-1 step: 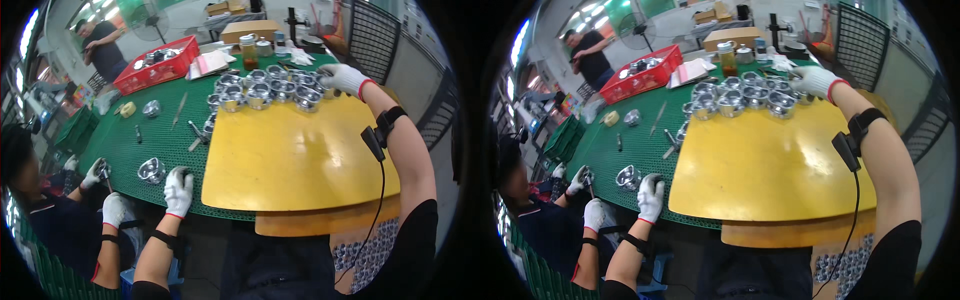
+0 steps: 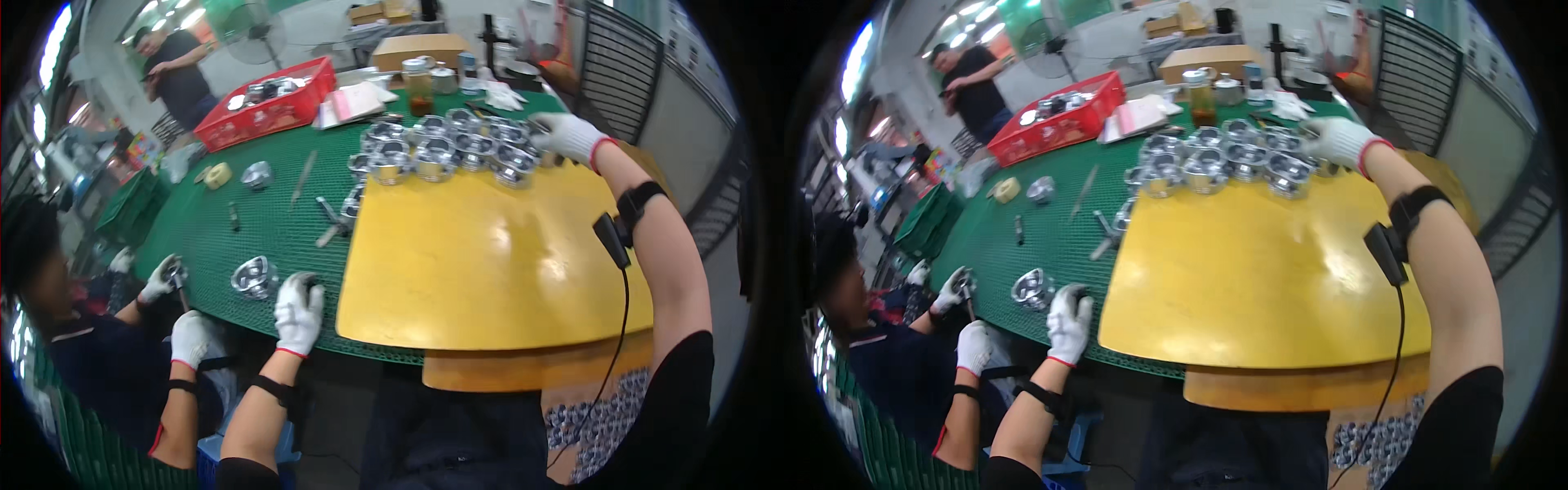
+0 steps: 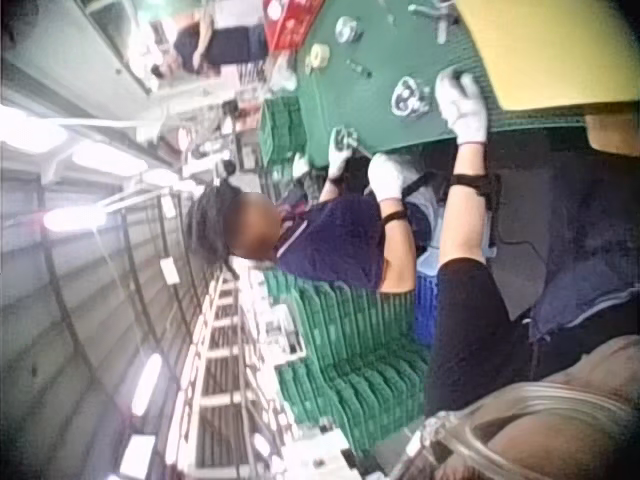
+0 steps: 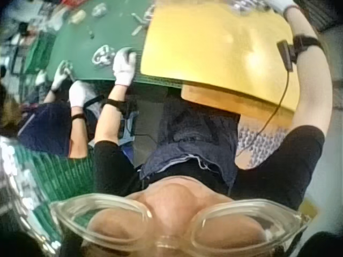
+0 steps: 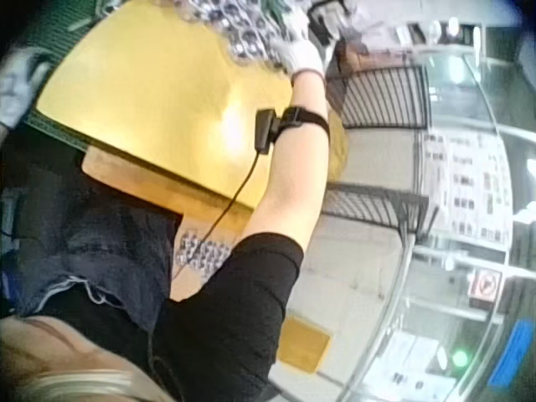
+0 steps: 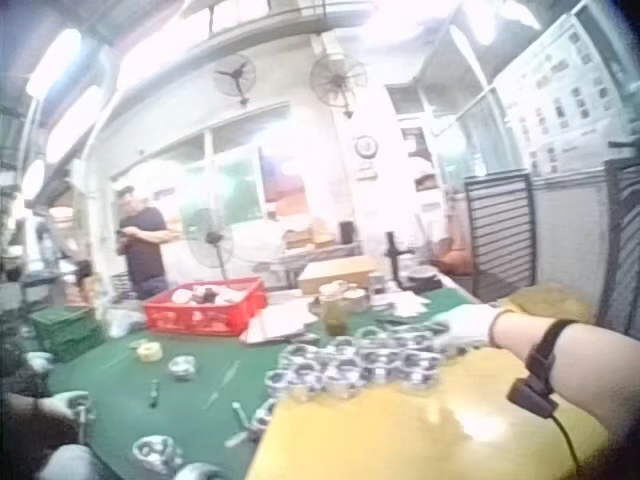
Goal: Manually installing or adjusting piston rings on a metal engine piston at an assembly station.
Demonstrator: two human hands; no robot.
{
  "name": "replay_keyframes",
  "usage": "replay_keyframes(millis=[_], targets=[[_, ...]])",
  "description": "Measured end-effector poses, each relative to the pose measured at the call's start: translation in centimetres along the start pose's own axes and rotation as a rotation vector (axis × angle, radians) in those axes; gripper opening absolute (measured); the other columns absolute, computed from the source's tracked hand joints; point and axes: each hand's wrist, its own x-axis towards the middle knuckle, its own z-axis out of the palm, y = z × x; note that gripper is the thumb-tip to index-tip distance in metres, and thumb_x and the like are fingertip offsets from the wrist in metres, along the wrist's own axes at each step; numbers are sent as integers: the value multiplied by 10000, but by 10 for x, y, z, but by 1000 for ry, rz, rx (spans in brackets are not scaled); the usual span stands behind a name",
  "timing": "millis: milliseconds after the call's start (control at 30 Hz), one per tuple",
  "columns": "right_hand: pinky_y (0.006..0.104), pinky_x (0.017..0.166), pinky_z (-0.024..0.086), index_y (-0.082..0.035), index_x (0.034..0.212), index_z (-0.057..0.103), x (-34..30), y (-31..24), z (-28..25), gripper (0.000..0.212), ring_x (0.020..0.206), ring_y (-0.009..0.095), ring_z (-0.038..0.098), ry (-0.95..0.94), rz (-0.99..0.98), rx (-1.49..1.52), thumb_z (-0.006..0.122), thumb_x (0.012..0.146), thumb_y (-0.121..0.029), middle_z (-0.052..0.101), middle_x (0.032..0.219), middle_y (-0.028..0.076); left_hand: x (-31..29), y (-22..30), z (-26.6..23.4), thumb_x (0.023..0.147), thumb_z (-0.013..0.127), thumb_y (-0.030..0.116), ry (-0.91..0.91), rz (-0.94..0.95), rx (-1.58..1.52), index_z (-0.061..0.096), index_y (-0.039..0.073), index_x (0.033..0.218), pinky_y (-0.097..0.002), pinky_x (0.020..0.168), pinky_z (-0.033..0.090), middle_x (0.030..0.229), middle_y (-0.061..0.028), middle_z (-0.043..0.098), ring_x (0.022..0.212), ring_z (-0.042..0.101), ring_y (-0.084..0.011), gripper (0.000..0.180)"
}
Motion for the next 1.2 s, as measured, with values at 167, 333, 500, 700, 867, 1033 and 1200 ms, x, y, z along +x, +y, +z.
replay_keyframes(millis=[167,333,500,700,867,1033,1200], targets=[[324,484,528,-139,1422,461,35,27,41,747,623,190,646,-46,31,143,735,751,-320,688,976,116,7,24,-13,832,650,135,16,78,71,612,15,1026,-441,889,482,1053,-168,627,1015,590,-354,232],[357,381,496,-99,1351,471,97,93,76,712,618,272,653,-59,90,255,710,682,-45,617,1210,178,11,27,-9,838,655,153,-49,-10,44,616,10,1010,-421,909,485,1078,-164,631,1042,594,-347,227],[405,512,564,-143,1359,476,81,39,76,720,822,334,688,-33,91,165,718,686,-61,640,1168,202,1,19,-14,837,659,177,-79,-34,97,600,9,1037,-433,907,485,1115,-167,614,1071,573,-357,267],[396,858,522,-157,1306,538,145,121,91,679,956,369,665,79,47,-236,756,664,-176,668,1068,238,9,23,-6,831,655,168,-83,1,58,599,16,1028,-434,920,475,1104,-167,614,1064,574,-359,255],[416,805,518,-120,1222,598,110,101,87,491,943,372,658,126,-4,-137,654,735,-87,674,1036,217,7,23,-9,832,648,167,-89,-22,64,606,21,1021,-427,911,481,1097,-157,616,1059,577,-349,243],[407,870,496,-63,1201,618,98,132,97,389,997,384,623,303,-124,-128,607,813,-87,654,1083,217,8,23,-7,831,645,180,-73,-38,59,616,37,1018,-422,911,484,1100,-146,617,1063,578,-339,237],[378,917,482,-52,1227,608,50,154,99,419,1063,333,614,303,-135,-43,616,808,-36,637,1144,204,5,22,-7,836,631,189,-65,-46,78,619,48,1014,-428,917,479,1104,-142,615,1067,574,-337,228]])
